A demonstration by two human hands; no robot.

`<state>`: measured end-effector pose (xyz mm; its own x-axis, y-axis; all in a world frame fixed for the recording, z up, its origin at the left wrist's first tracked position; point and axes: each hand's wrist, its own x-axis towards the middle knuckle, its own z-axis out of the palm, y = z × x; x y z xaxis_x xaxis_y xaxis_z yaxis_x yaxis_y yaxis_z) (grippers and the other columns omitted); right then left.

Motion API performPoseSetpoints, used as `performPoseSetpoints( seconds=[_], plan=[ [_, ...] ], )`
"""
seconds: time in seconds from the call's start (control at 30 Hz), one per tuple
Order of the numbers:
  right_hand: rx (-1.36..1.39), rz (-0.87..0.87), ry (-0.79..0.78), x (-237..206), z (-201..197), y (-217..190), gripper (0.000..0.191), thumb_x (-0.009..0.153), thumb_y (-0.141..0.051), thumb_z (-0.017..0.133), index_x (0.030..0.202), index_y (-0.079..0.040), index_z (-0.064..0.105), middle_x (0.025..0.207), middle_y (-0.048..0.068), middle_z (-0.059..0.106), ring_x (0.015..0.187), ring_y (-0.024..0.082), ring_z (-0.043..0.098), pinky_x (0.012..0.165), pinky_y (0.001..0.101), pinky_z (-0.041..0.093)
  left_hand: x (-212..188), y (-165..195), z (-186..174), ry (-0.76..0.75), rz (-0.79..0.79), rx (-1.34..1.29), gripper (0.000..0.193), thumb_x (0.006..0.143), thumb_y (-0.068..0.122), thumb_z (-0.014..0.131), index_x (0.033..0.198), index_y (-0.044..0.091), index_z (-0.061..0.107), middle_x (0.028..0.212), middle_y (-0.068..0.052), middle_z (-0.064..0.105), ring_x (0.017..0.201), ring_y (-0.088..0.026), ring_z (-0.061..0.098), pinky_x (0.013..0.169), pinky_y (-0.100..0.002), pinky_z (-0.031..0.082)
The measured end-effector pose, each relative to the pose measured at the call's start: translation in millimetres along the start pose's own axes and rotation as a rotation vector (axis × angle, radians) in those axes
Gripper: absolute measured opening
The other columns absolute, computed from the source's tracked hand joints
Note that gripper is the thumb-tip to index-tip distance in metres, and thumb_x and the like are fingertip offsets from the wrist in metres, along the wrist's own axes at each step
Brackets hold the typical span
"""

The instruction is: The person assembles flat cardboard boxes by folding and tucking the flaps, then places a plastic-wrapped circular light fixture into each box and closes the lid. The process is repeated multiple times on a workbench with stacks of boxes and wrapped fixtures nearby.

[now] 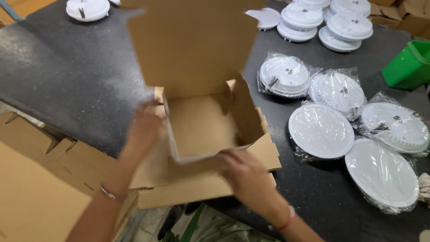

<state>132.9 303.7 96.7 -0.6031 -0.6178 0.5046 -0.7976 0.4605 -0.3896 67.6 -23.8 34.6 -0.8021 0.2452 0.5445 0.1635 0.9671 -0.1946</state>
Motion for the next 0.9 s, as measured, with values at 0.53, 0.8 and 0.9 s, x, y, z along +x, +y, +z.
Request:
performPoseSetpoints(
  seconds=[0.53, 0.8, 0.9],
  plan=[
    [-0.324, 0.015, -0.127, 58.6, 13.1, 108.7, 0.027, 0.097, 0.001, 0.057, 0.102, -0.02, 0.073, 0.106, 0.001, 0.076, 0.109, 0.019, 0.07, 0.128, 0.0418, 0.037, -10.2, 124.4, -93.9, 0.024, -0.323, -0.564, 0.037, 0.096, 0.033, 0.062, 0.112, 0.001, 0.073, 0.113, -0.016, 0.072, 0.108, -0.034, 0.065, 0.094, -0.044, 0.051],
    [-0.478, 0.224, -0.221, -22.4, -14.8, 51.4, 0.027, 0.079, 0.002, 0.056, 0.098, -0.012, 0.07, 0.095, 0.005, 0.07, 0.093, 0.027, 0.068, 0.086, 0.0396, 0.053, -37.7, 149.2, -110.1, -0.419, -0.394, -0.666, 0.046, 0.096, 0.047, 0.06, 0.115, 0.008, 0.073, 0.116, -0.008, 0.073, 0.109, -0.027, 0.067, 0.091, -0.041, 0.054],
    [-0.425, 0.221, -0.223, -20.8, -13.7, 48.1, 0.034, 0.077, 0.002, 0.057, 0.106, -0.012, 0.069, 0.098, 0.007, 0.069, 0.094, 0.028, 0.067, 0.08, 0.0396, 0.054, -37.8, 160.9, -107.0, -0.313, -0.272, -0.604, 0.057, 0.086, 0.048, 0.069, 0.116, -0.001, 0.07, 0.118, -0.013, 0.071, 0.11, -0.031, 0.066, 0.087, -0.042, 0.053]
  ],
)
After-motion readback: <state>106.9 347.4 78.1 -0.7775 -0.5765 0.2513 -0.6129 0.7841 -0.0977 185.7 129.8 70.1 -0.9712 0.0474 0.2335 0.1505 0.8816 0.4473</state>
